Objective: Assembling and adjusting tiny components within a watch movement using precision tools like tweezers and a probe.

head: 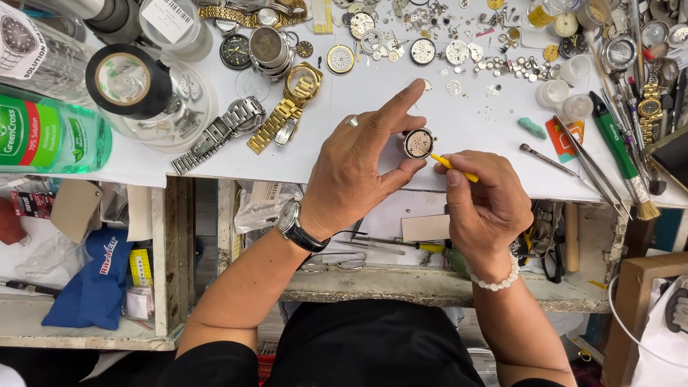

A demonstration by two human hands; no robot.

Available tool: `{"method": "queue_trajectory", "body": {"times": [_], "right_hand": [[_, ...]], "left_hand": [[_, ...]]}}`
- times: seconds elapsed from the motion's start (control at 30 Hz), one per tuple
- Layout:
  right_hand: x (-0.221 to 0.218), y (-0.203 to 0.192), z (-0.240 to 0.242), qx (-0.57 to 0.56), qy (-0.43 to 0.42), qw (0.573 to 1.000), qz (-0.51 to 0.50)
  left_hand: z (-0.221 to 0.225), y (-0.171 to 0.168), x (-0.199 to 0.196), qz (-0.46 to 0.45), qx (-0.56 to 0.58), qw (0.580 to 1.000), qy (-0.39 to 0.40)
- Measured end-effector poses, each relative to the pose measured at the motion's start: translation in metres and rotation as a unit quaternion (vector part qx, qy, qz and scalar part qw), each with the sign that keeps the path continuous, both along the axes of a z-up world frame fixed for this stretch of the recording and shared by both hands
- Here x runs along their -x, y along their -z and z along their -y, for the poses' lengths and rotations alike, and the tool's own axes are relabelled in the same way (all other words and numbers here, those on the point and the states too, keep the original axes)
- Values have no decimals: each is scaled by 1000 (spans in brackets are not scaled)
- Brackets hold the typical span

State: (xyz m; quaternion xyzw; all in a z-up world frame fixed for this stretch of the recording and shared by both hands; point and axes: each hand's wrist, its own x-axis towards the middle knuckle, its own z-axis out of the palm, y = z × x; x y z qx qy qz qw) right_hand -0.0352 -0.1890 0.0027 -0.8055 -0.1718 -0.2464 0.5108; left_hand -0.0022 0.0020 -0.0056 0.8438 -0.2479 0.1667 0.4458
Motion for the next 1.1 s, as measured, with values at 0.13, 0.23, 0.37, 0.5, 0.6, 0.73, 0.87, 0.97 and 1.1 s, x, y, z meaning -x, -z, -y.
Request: {"method": "queue_trajectory", "body": {"times": [0.13, 0.23, 0.37, 0.5, 0.6, 0.73, 0.87, 0.97, 1.1], "right_hand": [[-1, 0, -1, 4, 8, 1000, 5], [-1, 0, 0, 9, 9, 1000, 6], [0, 1, 0, 0, 1, 1000, 8], [0, 0, 1, -2, 13, 1000, 18], [-10, 9, 21, -49, 5, 996, 68], [-35, -4, 69, 5, 81, 986, 146], [-50, -19, 104, 145, 167, 968, 119], [-54, -18, 116, 159, 179, 968, 82], [-55, -17, 116, 141, 188, 972, 33]], "left_hand": [[0, 0, 0, 1, 0, 1000, -1], [-1, 0, 0, -1, 6, 1000, 5], [0, -1, 0, -3, 6, 1000, 5], [0, -2, 0, 1, 10, 1000, 6], [-1, -2, 0, 8, 12, 1000, 7], [-1, 0, 0, 8, 18, 1000, 14], [-1, -2, -1, 30, 10, 999, 19], [1, -5, -2, 36, 0, 999, 16], [2, -6, -2, 25, -1, 1000, 1]]}}
